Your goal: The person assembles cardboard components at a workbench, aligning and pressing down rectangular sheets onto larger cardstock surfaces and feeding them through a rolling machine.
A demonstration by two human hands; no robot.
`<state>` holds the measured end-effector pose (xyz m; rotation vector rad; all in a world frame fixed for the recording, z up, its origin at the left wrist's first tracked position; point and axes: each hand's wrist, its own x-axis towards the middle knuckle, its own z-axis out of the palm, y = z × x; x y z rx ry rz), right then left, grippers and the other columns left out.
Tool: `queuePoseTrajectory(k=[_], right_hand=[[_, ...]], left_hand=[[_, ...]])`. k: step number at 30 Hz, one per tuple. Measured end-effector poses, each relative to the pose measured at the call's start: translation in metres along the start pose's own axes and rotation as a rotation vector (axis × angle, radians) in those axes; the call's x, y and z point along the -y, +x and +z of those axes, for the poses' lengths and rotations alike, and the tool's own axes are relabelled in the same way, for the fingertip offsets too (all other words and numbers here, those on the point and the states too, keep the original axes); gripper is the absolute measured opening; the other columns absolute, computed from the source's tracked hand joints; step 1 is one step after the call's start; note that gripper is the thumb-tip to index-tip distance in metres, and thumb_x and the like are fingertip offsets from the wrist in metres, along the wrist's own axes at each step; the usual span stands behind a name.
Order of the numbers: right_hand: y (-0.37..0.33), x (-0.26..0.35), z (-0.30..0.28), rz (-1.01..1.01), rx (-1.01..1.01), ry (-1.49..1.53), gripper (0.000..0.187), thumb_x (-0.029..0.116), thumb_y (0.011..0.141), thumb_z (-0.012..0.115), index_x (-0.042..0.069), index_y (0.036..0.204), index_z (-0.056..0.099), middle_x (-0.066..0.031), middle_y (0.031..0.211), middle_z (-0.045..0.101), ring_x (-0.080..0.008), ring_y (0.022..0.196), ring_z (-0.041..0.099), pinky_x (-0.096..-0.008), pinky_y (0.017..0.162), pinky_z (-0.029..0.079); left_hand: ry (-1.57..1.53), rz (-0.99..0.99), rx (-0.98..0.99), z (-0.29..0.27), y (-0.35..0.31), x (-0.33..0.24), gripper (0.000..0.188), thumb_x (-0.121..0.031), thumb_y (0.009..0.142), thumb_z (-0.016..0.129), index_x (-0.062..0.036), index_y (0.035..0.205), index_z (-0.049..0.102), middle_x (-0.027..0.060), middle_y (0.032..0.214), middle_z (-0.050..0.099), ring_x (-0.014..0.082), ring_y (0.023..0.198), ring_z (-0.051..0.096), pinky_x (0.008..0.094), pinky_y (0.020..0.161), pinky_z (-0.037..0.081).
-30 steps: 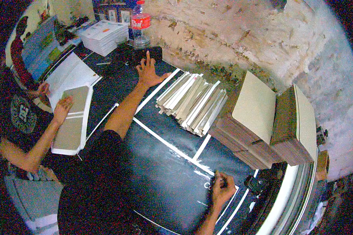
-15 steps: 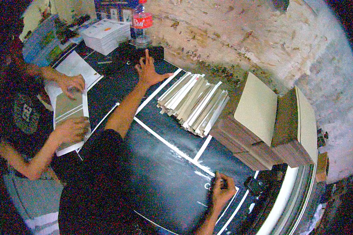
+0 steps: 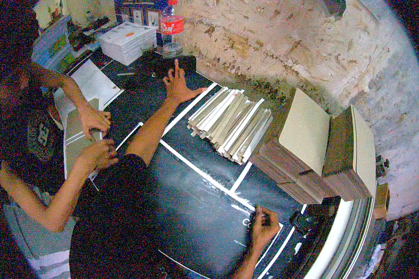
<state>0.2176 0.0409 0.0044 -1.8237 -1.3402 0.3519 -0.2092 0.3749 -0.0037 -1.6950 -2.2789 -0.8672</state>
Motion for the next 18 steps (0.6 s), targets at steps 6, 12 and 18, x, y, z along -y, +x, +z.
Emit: queuePoseTrajectory(k=[6, 12, 18], right_hand=[[-0.0003, -0.0001, 0.0005, -0.010, -0.001, 0.011, 0.017, 0.017, 0.085, 0.082, 0.003, 0.087, 0.074, -0.0046, 0.075, 0.067, -0.0112, 0.063, 0.058, -0.0274, 0.058, 0.047], [-0.0009, -0.0031, 0.0023, 0.013, -0.020, 0.035, 0.016, 0.017, 0.084, 0.082, 0.003, 0.086, 0.074, -0.0046, 0.075, 0.067, -0.0113, 0.061, 0.055, -0.0268, 0.057, 0.045], [-0.0001, 0.0008, 0.0022, -0.001, -0.020, 0.019, 0.016, 0.017, 0.084, 0.083, 0.003, 0.086, 0.075, -0.0044, 0.074, 0.066, -0.0114, 0.061, 0.055, -0.0270, 0.057, 0.045]], left_hand=[[-0.052, -0.049, 0.009, -0.0035, 0.0009, 0.0004, 0.152, -0.087, 0.050, 0.077, 0.0039, 0.156, 0.018, 0.0155, 0.169, -0.002, 0.0474, 0.145, 0.024, 0.0736, 0.111, 0.019], [-0.073, -0.061, 0.046, -0.0071, 0.0012, -0.0026, 0.158, -0.085, 0.048, 0.080, 0.0001, 0.159, 0.007, 0.0149, 0.169, -0.001, 0.0444, 0.144, 0.025, 0.0729, 0.111, 0.020], [-0.031, -0.053, 0.009, -0.0059, 0.0022, -0.0001, 0.146, -0.088, 0.047, 0.077, 0.0073, 0.148, 0.033, 0.0168, 0.169, 0.001, 0.0464, 0.144, 0.027, 0.0693, 0.109, 0.025]])
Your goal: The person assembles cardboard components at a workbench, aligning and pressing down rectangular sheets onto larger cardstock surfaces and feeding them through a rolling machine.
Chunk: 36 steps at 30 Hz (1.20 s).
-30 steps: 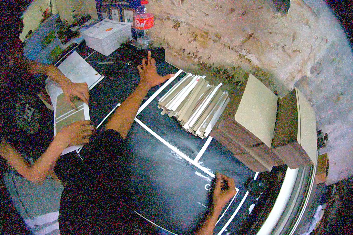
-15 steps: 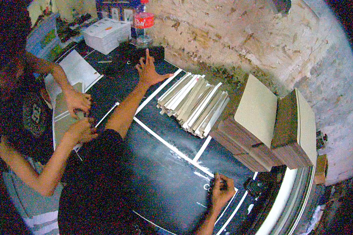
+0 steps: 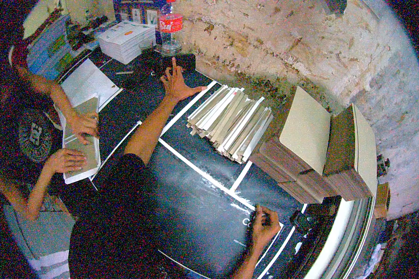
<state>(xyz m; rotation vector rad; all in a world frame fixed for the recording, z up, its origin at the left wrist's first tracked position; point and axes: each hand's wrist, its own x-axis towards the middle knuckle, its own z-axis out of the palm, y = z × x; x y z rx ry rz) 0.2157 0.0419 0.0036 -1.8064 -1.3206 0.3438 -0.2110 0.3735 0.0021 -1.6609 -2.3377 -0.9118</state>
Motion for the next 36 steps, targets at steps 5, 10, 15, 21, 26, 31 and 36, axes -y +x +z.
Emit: queuePoseTrajectory(k=[5, 10, 15, 21, 26, 31, 36], right_hand=[[0.000, -0.001, -0.001, 0.005, 0.012, -0.008, 0.017, 0.018, 0.084, 0.083, 0.003, 0.087, 0.075, -0.0049, 0.076, 0.068, -0.0114, 0.061, 0.055, -0.0270, 0.056, 0.045], [-0.001, -0.004, -0.002, 0.002, 0.021, -0.026, 0.016, 0.016, 0.085, 0.081, 0.002, 0.087, 0.074, -0.0063, 0.078, 0.069, -0.0119, 0.062, 0.057, -0.0273, 0.057, 0.046], [0.000, -0.001, -0.004, -0.018, 0.032, -0.002, 0.013, 0.013, 0.086, 0.080, 0.001, 0.087, 0.074, -0.0082, 0.079, 0.069, -0.0144, 0.064, 0.059, -0.0287, 0.059, 0.047], [0.004, -0.026, 0.004, -0.130, -0.026, -0.004, 0.016, 0.015, 0.087, 0.080, 0.000, 0.087, 0.073, -0.0004, 0.071, 0.065, -0.0062, 0.060, 0.050, -0.0235, 0.055, 0.038], [0.000, -0.004, 0.000, -0.026, 0.006, 0.029, 0.015, 0.015, 0.086, 0.079, 0.002, 0.086, 0.074, -0.0064, 0.076, 0.067, -0.0154, 0.067, 0.059, -0.0298, 0.062, 0.046], [0.000, -0.005, -0.001, 0.048, 0.032, -0.029, 0.015, 0.018, 0.086, 0.079, 0.003, 0.086, 0.074, -0.0053, 0.076, 0.067, -0.0146, 0.066, 0.056, -0.0299, 0.060, 0.044], [0.001, -0.007, 0.002, -0.002, 0.026, -0.022, 0.015, 0.018, 0.087, 0.079, 0.003, 0.086, 0.074, -0.0054, 0.075, 0.066, -0.0141, 0.065, 0.056, -0.0296, 0.059, 0.044]], left_hand=[[-0.025, -0.007, -0.045, 0.001, -0.002, 0.000, 0.147, -0.091, 0.044, 0.076, 0.0088, 0.145, 0.038, 0.0170, 0.169, 0.002, 0.0485, 0.144, 0.026, 0.0689, 0.109, 0.026], [0.011, 0.006, -0.012, -0.001, -0.003, -0.002, 0.145, -0.090, 0.046, 0.075, 0.0075, 0.146, 0.037, 0.0167, 0.169, 0.003, 0.0477, 0.145, 0.026, 0.0684, 0.109, 0.026], [0.047, 0.100, 0.028, 0.001, -0.006, -0.003, 0.129, -0.083, 0.062, 0.072, 0.0070, 0.147, 0.037, 0.0166, 0.169, 0.002, 0.0445, 0.146, 0.025, 0.0672, 0.109, 0.026], [0.074, 0.081, -0.031, 0.007, -0.012, 0.000, 0.121, -0.078, 0.068, 0.071, 0.0064, 0.147, 0.037, 0.0194, 0.169, 0.004, 0.0427, 0.146, 0.024, 0.0633, 0.110, 0.027], [0.082, 0.007, -0.006, 0.004, -0.015, -0.001, 0.122, -0.080, 0.067, 0.071, 0.0069, 0.146, 0.039, 0.0266, 0.167, 0.001, 0.0419, 0.147, 0.024, 0.0607, 0.110, 0.027], [0.100, -0.016, -0.021, 0.004, -0.015, -0.002, 0.122, -0.080, 0.067, 0.070, 0.0069, 0.146, 0.039, 0.0290, 0.166, 0.002, 0.0414, 0.146, 0.026, 0.0576, 0.111, 0.028], [0.017, -0.009, -0.008, 0.005, -0.011, 0.007, 0.130, -0.086, 0.066, 0.066, 0.0109, 0.147, 0.035, 0.0264, 0.167, -0.001, 0.0471, 0.145, 0.025, 0.0671, 0.112, 0.023]])
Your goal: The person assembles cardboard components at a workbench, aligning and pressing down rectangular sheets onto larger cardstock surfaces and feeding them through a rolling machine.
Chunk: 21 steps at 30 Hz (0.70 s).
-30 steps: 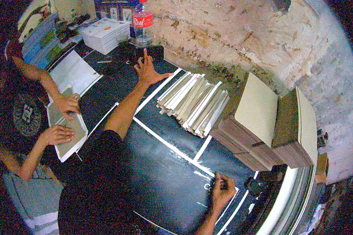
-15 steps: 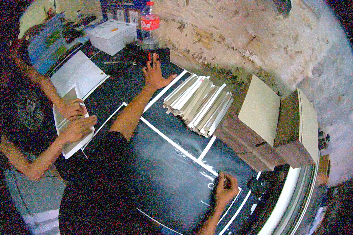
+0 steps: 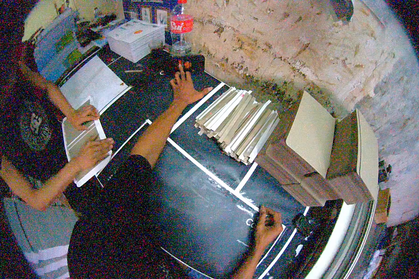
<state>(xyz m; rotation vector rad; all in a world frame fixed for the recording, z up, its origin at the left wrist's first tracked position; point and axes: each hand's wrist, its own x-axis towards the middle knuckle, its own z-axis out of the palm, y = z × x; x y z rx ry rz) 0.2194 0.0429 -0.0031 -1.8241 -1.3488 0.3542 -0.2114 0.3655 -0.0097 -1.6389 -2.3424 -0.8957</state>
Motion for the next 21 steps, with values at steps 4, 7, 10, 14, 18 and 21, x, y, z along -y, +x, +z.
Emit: queuePoseTrajectory(k=[4, 7, 10, 14, 18, 21], right_hand=[[-0.001, 0.001, -0.003, -0.022, -0.011, 0.062, 0.014, 0.015, 0.086, 0.080, 0.002, 0.085, 0.074, -0.0056, 0.075, 0.066, -0.0139, 0.067, 0.058, -0.0287, 0.059, 0.045], [0.001, -0.003, -0.004, -0.056, -0.037, 0.059, 0.014, 0.014, 0.086, 0.079, 0.001, 0.085, 0.073, -0.0063, 0.073, 0.066, -0.0142, 0.065, 0.059, -0.0288, 0.059, 0.047], [-0.002, 0.012, -0.003, -0.035, -0.035, 0.033, 0.017, 0.015, 0.088, 0.079, 0.000, 0.085, 0.073, -0.0077, 0.072, 0.067, -0.0150, 0.061, 0.058, -0.0303, 0.058, 0.047], [0.000, 0.006, -0.005, -0.045, -0.055, -0.057, 0.020, 0.018, 0.092, 0.074, 0.000, 0.086, 0.073, -0.0117, 0.075, 0.070, -0.0171, 0.063, 0.060, -0.0324, 0.058, 0.047], [-0.001, -0.004, 0.014, -0.221, -0.175, 0.028, 0.022, 0.018, 0.097, 0.069, -0.001, 0.105, 0.075, -0.0068, 0.073, 0.066, -0.0103, 0.061, 0.051, -0.0290, 0.055, 0.041], [-0.004, 0.018, 0.013, -0.114, -0.101, 0.078, 0.023, 0.013, 0.095, 0.068, 0.003, 0.114, 0.075, -0.0086, 0.079, 0.069, -0.0122, 0.064, 0.055, -0.0305, 0.059, 0.044]], left_hand=[[0.001, 0.002, -0.009, 0.000, -0.003, -0.007, 0.125, -0.082, 0.067, 0.069, 0.0097, 0.146, 0.036, 0.0270, 0.167, 0.001, 0.0457, 0.146, 0.025, 0.0647, 0.112, 0.024], [0.036, 0.036, -0.045, -0.001, -0.008, -0.017, 0.116, -0.074, 0.069, 0.074, 0.0066, 0.144, 0.039, 0.0287, 0.166, 0.004, 0.0430, 0.146, 0.027, 0.0589, 0.111, 0.026], [0.016, 0.063, -0.068, -0.002, -0.012, -0.009, 0.107, -0.068, 0.075, 0.073, 0.0062, 0.144, 0.039, 0.0276, 0.166, 0.005, 0.0444, 0.146, 0.026, 0.0608, 0.111, 0.026], [-0.059, 0.082, -0.017, -0.001, -0.025, -0.007, 0.087, -0.051, 0.087, 0.069, 0.0085, 0.143, 0.039, 0.0315, 0.164, 0.010, 0.0453, 0.147, 0.024, 0.0585, 0.116, 0.026], [-0.160, 0.138, -0.046, -0.006, -0.039, 0.016, 0.075, -0.038, 0.092, 0.066, 0.0112, 0.142, 0.040, 0.0330, 0.163, 0.013, 0.0469, 0.148, 0.024, 0.0522, 0.121, 0.024], [-0.174, 0.183, -0.073, -0.014, -0.049, 0.028, 0.068, -0.031, 0.094, 0.064, 0.0129, 0.141, 0.041, 0.0329, 0.162, 0.017, 0.0467, 0.148, 0.025, 0.0493, 0.122, 0.024]])
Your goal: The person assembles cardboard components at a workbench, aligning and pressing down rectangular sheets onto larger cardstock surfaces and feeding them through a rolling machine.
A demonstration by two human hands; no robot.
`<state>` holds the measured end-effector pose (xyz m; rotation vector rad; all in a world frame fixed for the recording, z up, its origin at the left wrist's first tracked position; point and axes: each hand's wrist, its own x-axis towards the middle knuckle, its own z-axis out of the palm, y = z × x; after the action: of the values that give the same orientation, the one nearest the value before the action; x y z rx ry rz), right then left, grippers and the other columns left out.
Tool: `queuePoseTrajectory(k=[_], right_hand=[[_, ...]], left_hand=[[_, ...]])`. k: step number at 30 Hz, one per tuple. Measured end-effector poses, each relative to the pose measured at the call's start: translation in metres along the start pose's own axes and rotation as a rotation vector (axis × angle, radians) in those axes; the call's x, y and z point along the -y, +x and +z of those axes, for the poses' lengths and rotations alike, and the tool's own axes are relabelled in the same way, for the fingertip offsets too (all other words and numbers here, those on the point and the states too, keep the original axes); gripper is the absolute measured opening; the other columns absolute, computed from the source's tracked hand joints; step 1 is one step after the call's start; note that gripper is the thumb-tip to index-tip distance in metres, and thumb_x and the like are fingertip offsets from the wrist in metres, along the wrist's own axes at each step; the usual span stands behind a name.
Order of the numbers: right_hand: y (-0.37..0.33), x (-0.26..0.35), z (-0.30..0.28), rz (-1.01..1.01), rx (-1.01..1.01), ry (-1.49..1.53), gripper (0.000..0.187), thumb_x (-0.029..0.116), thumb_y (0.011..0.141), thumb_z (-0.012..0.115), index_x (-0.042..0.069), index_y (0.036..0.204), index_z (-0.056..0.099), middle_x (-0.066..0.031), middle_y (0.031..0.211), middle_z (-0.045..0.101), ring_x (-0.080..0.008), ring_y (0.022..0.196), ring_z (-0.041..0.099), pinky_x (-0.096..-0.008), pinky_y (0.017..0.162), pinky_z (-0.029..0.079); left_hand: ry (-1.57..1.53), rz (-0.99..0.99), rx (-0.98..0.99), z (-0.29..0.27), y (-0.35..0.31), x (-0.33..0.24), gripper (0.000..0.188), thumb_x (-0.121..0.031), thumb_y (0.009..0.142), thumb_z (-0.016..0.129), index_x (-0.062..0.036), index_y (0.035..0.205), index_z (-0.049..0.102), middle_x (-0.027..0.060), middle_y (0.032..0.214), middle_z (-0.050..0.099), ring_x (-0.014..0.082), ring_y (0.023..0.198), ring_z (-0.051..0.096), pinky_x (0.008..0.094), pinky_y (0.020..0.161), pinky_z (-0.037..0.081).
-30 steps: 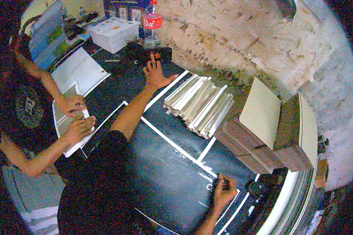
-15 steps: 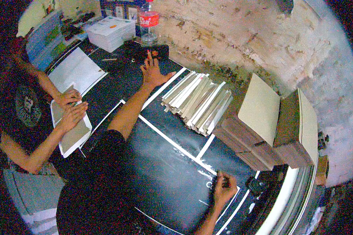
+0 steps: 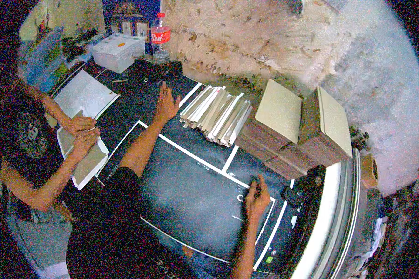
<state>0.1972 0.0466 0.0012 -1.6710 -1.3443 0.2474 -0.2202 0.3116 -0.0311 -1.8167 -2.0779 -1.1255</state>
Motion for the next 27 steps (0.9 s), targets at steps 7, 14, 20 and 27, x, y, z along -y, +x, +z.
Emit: queuePoseTrajectory(k=[7, 14, 20, 27], right_hand=[[-0.026, -0.035, -0.032, -0.110, 0.196, -0.223, 0.058, 0.053, 0.079, 0.080, -0.001, 0.102, 0.076, -0.0216, 0.114, 0.069, -0.0345, 0.099, 0.068, -0.0434, 0.090, 0.053], [-0.221, 0.025, -0.165, 0.179, 0.342, 0.266, 0.019, 0.018, 0.093, 0.073, 0.005, 0.107, 0.077, -0.0127, 0.101, 0.075, -0.0225, 0.085, 0.071, -0.0355, 0.074, 0.057], [-0.429, -0.060, -0.267, 0.577, -0.457, -0.195, 0.040, 0.031, 0.089, 0.077, 0.000, 0.066, 0.068, -0.0129, 0.060, 0.066, -0.0200, 0.049, 0.058, -0.0382, 0.050, 0.046], [-0.514, -0.165, -0.381, 0.765, -0.462, -0.642, 0.046, 0.030, 0.069, 0.094, 0.005, 0.099, 0.069, -0.0105, 0.086, 0.074, -0.0248, 0.079, 0.071, -0.0376, 0.075, 0.055]], left_hand=[[0.201, 0.351, 0.263, 0.052, -0.070, -0.025, 0.058, -0.019, 0.086, 0.066, 0.0094, 0.135, 0.053, 0.0327, 0.147, 0.045, 0.0478, 0.137, 0.042, 0.0497, 0.121, 0.028], [-0.077, 0.254, 0.310, 0.084, -0.065, 0.055, 0.053, -0.017, 0.092, 0.059, 0.0145, 0.133, 0.047, 0.0348, 0.134, 0.051, 0.0524, 0.123, 0.051, 0.0507, 0.113, 0.037], [0.202, 0.770, -0.089, 0.055, -0.044, 0.100, 0.052, -0.031, 0.100, 0.055, 0.0140, 0.125, 0.048, 0.0346, 0.118, 0.053, 0.0502, 0.112, 0.055, 0.0557, 0.097, 0.044], [0.032, 0.504, 0.044, 0.014, -0.068, 0.062, 0.059, -0.045, 0.100, 0.058, 0.0110, 0.120, 0.050, 0.0316, 0.116, 0.055, 0.0485, 0.105, 0.058, 0.0545, 0.090, 0.047]])
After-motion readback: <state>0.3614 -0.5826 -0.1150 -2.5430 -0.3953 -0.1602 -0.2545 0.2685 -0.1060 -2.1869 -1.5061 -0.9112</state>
